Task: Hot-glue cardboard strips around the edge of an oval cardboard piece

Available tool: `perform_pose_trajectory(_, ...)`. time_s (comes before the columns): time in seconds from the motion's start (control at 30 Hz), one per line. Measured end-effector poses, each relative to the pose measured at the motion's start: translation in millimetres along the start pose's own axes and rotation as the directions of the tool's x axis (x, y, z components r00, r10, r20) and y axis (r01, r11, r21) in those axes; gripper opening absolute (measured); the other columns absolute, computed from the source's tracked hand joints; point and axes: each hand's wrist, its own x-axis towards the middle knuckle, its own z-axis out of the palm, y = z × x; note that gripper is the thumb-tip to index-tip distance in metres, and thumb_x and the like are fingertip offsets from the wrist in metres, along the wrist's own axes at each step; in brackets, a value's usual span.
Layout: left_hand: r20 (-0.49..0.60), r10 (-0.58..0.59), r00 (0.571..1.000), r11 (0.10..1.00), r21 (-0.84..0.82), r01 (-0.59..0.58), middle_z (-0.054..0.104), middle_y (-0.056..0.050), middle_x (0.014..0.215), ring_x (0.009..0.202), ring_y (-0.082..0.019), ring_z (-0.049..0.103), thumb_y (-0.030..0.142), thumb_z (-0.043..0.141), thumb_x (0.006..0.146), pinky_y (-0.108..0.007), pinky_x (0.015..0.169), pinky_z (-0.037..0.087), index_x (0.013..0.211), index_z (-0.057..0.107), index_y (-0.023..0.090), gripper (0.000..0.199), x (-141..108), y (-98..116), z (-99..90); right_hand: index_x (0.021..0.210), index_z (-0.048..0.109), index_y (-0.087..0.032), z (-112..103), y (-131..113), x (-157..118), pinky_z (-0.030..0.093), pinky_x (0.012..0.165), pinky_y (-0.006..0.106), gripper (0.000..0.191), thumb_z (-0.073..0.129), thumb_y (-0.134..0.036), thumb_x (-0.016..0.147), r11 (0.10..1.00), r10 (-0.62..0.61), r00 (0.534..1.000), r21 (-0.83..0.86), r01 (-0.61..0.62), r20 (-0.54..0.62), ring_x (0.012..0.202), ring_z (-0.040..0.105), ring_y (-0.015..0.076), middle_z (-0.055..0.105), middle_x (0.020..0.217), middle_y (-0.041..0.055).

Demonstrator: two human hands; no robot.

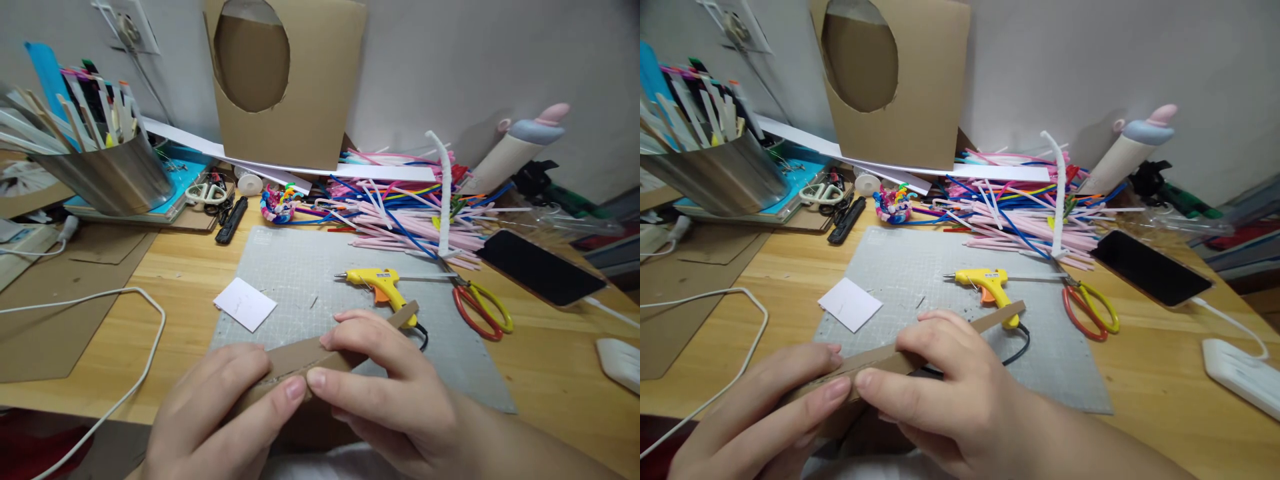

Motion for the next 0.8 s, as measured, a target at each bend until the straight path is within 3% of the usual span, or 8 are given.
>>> perform_pose_trajectory(0.1, 0.079, 0.061, 0.995, 0.997, -0.05, -0.057, 0.066, -0.01, 0.114, 0.104, -0.017, 0.068, 0.022, 0.048, 0.104, -0.029, 0.081, 0.062, 0.118, 0.068, 0.019, 0.025, -1, -4, 0.5, 0.124, 0.068, -0.018, 4, 3, -1, 0.058, 0.09, 0.037, 0.026, 0.055, -0.018, 0.102, 0.994, 0.028, 1.0, 0.105, -0.027, -0.009, 0.102, 0.067, 0.0211, 0.066, 0.107, 0.0103)
perform_pose_trajectory(0.2, 0.15, 0.123, 0.981, 0.989, -0.096, -0.11, 0.061, -0.01, 0.118, 0.106, -0.016, 0.064, 0.011, 0.059, 0.097, -0.026, 0.081, 0.06, 0.122, 0.064, 0.014, 0.025, 1, -8, -0.3, 0.125, 0.067, -0.019, 12, 7, -3, 0.058, 0.089, 0.032, 0.026, 0.056, -0.018, 0.102, 0.962, 0.072, 0.997, 0.266, -0.06, -0.036, 0.103, 0.066, 0.0189, 0.063, 0.114, 0.0108)
perform_pose_trajectory(0.33, 0.142, 0.087, 0.986, 0.992, -0.106, -0.072, 0.061, -0.008, 0.118, 0.102, -0.013, 0.065, -0.003, 0.061, 0.087, -0.022, 0.079, 0.06, 0.122, 0.063, 0.016, 0.039, 4, -10, -1.1, 0.127, 0.067, -0.022, 20, 11, -3, 0.057, 0.089, 0.03, 0.028, 0.055, -0.017, 0.102, 0.93, 0.092, 0.994, 0.362, -0.064, -0.061, 0.104, 0.067, 0.0178, 0.064, 0.116, 0.0099)
perform_pose_trajectory(0.5, 0.138, 0.062, 0.989, 0.992, -0.118, -0.045, 0.064, -0.007, 0.115, 0.1, -0.014, 0.069, -0.001, 0.061, 0.088, -0.022, 0.079, 0.06, 0.123, 0.064, 0.019, 0.041, 3, -9, -1.4, 0.124, 0.067, -0.019, 19, 11, 0, 0.056, 0.088, 0.033, 0.025, 0.051, -0.021, 0.105, 0.952, 0.06, 0.996, 0.304, -0.036, -0.07, 0.099, 0.067, 0.0187, 0.066, 0.112, 0.0111)
perform_pose_trajectory(0.67, 0.145, 0.098, 0.985, 0.989, -0.125, -0.08, 0.062, -0.008, 0.117, 0.102, -0.014, 0.067, 0.001, 0.06, 0.091, -0.023, 0.08, 0.06, 0.125, 0.063, 0.018, 0.038, -1, -11, -4.5, 0.128, 0.063, -0.019, 17, 10, 3, 0.051, 0.1, 0.042, 0.034, 0.046, -0.039, 0.108, 0.994, -0.042, 0.998, 0.103, 0.045, -0.037, 0.099, 0.068, 0.0213, 0.068, 0.105, 0.0096)
perform_pose_trajectory(0.8, 0.151, 0.104, 0.983, 0.987, -0.135, -0.084, 0.059, -0.008, 0.119, 0.106, -0.014, 0.063, 0.001, 0.059, 0.092, -0.023, 0.082, 0.059, 0.126, 0.061, 0.016, 0.037, -1, -13, -3.8, 0.13, 0.062, -0.019, 16, 10, 3, 0.049, 0.103, 0.045, 0.034, 0.043, -0.036, 0.109, 0.998, -0.046, 0.999, 0.051, 0.046, -0.004, 0.1, 0.068, 0.0214, 0.069, 0.107, 0.0105)
